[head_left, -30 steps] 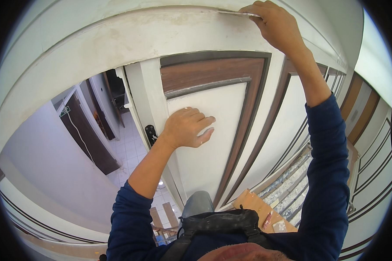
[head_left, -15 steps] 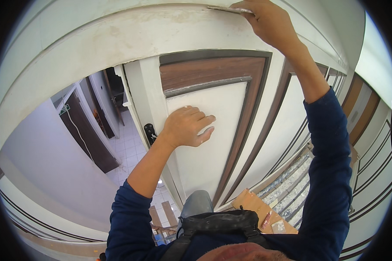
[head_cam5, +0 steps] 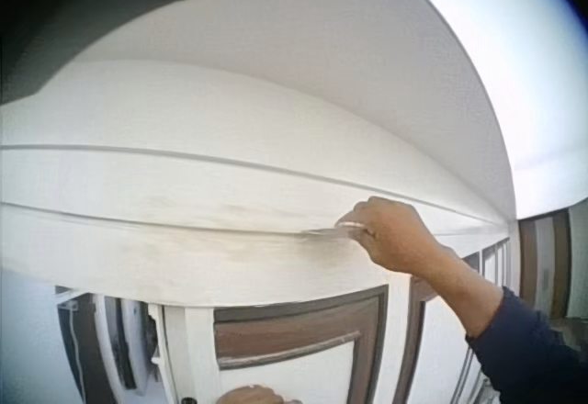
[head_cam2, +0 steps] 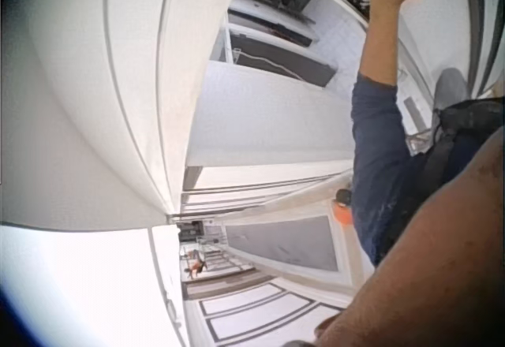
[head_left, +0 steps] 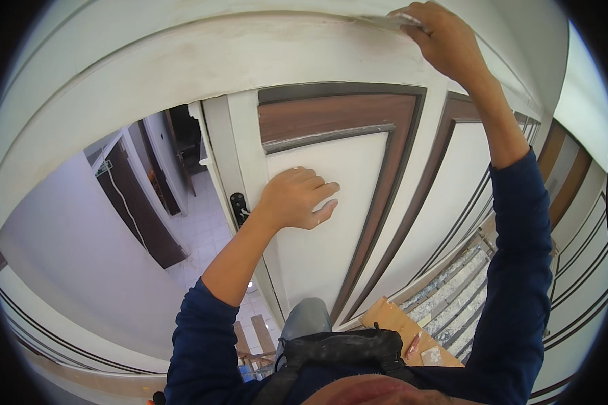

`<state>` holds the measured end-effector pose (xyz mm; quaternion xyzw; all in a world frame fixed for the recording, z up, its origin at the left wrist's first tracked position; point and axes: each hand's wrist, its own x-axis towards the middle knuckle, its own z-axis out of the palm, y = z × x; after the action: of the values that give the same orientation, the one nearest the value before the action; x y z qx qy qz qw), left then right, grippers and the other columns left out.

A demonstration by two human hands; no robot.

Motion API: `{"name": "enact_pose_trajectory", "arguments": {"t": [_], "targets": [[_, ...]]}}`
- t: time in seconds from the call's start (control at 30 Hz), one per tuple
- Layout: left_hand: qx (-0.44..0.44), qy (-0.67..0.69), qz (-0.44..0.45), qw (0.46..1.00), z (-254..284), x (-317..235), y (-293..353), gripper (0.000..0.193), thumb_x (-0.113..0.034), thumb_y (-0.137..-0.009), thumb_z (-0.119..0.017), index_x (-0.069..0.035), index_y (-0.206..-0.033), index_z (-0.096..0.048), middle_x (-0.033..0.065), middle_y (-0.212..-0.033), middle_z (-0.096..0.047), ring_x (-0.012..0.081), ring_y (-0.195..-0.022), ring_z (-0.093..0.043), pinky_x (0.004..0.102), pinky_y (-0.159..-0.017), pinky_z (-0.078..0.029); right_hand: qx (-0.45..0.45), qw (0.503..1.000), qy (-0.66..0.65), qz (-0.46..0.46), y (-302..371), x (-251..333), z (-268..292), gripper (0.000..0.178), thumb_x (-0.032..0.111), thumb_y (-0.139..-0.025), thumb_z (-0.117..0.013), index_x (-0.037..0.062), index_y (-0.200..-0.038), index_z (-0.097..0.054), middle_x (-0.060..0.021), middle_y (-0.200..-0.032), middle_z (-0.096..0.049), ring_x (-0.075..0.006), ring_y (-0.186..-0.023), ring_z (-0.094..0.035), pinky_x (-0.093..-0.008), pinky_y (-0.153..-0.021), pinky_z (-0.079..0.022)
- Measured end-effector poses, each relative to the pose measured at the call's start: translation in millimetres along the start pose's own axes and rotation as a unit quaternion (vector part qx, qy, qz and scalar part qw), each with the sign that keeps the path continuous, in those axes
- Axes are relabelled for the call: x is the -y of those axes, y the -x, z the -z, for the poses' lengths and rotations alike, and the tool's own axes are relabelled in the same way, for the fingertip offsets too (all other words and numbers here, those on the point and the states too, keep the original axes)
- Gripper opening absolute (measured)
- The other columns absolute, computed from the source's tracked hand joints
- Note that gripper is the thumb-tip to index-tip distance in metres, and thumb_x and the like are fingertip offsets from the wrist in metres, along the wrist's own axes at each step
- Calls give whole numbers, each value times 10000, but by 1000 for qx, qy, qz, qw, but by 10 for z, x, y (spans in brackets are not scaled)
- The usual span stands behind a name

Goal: The person applies white wall compound to the curved ceiling above a door frame using a putty knife and a small brush. They repeatedly scoop compound from a container, spread it along the ceiling edge, and smooth the surface.

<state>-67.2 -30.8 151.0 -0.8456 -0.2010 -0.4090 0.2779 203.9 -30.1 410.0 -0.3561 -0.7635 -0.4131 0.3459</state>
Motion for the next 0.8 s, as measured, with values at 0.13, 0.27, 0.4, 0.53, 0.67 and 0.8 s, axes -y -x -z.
{"name": "enact_pose_trajectory", "arguments": {"t": [0.13,0.27,0.4,0.53,0.67,0.8], "targets": [[5,5,7,1000,-16,-5,25,168,-216,-798,-769,-150,-952,-765,14,-673,-639,199,-642,-616,331,-626,-509,-57,991,-95,78,159,135,-306,244,160,-951,-679,79,-1180,-709,-165,-980,-700,-357,-814,-664,-422,-764,-525],[-10,1,-2,1000,-47,-5,14,179,-230,-800,-768,-149,-960,-767,16,-679,-640,206,-648,-623,335,-631,-514,-97,979,-75,-163,273,270,-336,248,198,-925,-660,17,-1089,-701,-227,-915,-712,-405,-819,-680,-473,-750,-528],[7,4,7,1000,-42,-72,-37,194,-234,-794,-770,-154,-971,-772,16,-697,-646,217,-669,-634,343,-640,-521,-169,960,-78,-210,147,418,-638,202,177,-881,-639,7,-978,-689,-214,-847,-711,-401,-811,-693,-486,-729,-549],[32,-23,20,999,18,-51,-45,199,-224,-774,-776,-158,-962,-777,18,-729,-659,230,-696,-649,357,-647,-526,-195,963,-188,5,1,1784,-523,130,44,-800,-636,24,-910,-703,-172,-939,-708,-358,-866,-698,-464,-697,-589],[4,-23,27,999,86,-40,6,196,-208,-778,-772,-140,-962,-764,35,-737,-682,223,-741,-674,377,-699,-543,-236,959,-139,68,13,1934,-371,140,113,-801,-695,105,-936,-729,-78,-940,-715,-244,-951,-690,-412,-744,-555],[11,-11,1,1000,9,-25,-68,206,-174,-736,-769,-140,-939,-769,32,-678,-637,228,-613,-594,347,-587,-484,-340,937,-10,83,171,969,-710,195,130,-790,-709,205,-964,-755,7,-939,-714,-195,-935,-674,-368,-812,-511]]}}
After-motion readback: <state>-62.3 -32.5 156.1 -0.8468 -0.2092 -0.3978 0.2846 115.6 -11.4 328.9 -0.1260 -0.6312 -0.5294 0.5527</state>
